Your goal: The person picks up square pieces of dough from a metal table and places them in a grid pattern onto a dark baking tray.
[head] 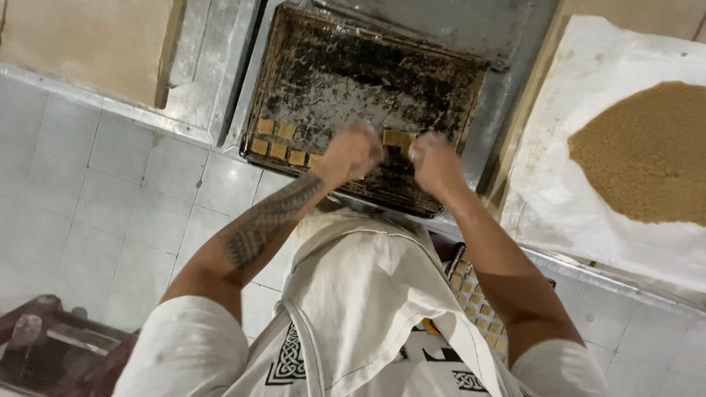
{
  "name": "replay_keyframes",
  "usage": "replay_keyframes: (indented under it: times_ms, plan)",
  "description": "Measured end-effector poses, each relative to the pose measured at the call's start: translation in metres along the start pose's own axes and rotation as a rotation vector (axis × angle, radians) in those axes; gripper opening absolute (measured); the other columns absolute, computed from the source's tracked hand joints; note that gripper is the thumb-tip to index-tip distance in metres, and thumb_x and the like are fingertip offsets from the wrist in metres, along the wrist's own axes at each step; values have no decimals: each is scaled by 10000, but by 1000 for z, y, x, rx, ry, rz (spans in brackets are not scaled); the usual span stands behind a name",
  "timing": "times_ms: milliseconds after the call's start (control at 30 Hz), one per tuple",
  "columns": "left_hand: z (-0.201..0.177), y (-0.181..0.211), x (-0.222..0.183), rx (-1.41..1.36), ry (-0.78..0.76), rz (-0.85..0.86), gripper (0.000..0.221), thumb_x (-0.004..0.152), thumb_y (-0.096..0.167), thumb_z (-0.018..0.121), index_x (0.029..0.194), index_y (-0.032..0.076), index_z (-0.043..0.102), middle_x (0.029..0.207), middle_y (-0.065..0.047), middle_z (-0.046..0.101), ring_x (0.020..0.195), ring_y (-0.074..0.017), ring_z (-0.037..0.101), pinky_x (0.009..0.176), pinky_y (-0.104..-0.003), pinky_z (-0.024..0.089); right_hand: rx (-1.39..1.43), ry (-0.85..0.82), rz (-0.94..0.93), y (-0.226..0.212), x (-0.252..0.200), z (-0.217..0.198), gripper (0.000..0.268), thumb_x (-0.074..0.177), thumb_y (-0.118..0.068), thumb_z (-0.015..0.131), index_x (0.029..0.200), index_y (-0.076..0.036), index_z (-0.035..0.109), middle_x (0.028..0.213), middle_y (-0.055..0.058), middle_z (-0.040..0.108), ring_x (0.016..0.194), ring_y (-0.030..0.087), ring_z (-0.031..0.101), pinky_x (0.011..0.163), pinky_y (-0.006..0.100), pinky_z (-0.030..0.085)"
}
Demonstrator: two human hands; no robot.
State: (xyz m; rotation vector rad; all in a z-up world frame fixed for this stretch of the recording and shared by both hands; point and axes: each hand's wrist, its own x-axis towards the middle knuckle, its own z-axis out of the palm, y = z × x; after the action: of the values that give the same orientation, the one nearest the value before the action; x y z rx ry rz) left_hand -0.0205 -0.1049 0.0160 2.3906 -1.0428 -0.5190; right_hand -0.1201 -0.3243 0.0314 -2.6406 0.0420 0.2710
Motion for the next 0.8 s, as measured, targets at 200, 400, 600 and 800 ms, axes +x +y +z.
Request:
replay_keyframes:
  times_ms: [200,400,600,800]
  plan:
    - [35,-5,-15,205,-25,73,115,829,205,721,907,149,785,1153,-136,624,1164,-361,533,980,-530,456,-67,-147,-8,-13,-18,23,189,978,-173,640,1119,-64,703,1164,128,640,1181,348,584,1007,477,507]
    - [30,0,-30,148,-51,35,433,768,236,769,1184,135,706,1227,-147,547,1216,-377,443,1003,-553,400,14,-27,38,-27,-33,21,429,842,-199,768,1222,-55,631,1199,158,590,1168,370,568,961,488,497]
    - [19,17,-41,186,-54,60,475,778,214,803,1222,128,659,1248,-143,533,1241,-361,450,1035,-543,391,41,-158,138,-46,-41,12,445,846,-196,784,1230,-64,602,1215,154,571,1149,365,577,964,479,503]
    - [8,14,-2,105,52,57,514,817,225,788,1276,73,616,1265,-137,537,1234,-361,458,1019,-530,400,-20,19,109,-27,-3,-11,327,933,-205,744,1195,-46,630,1220,153,585,1173,350,561,1017,480,477]
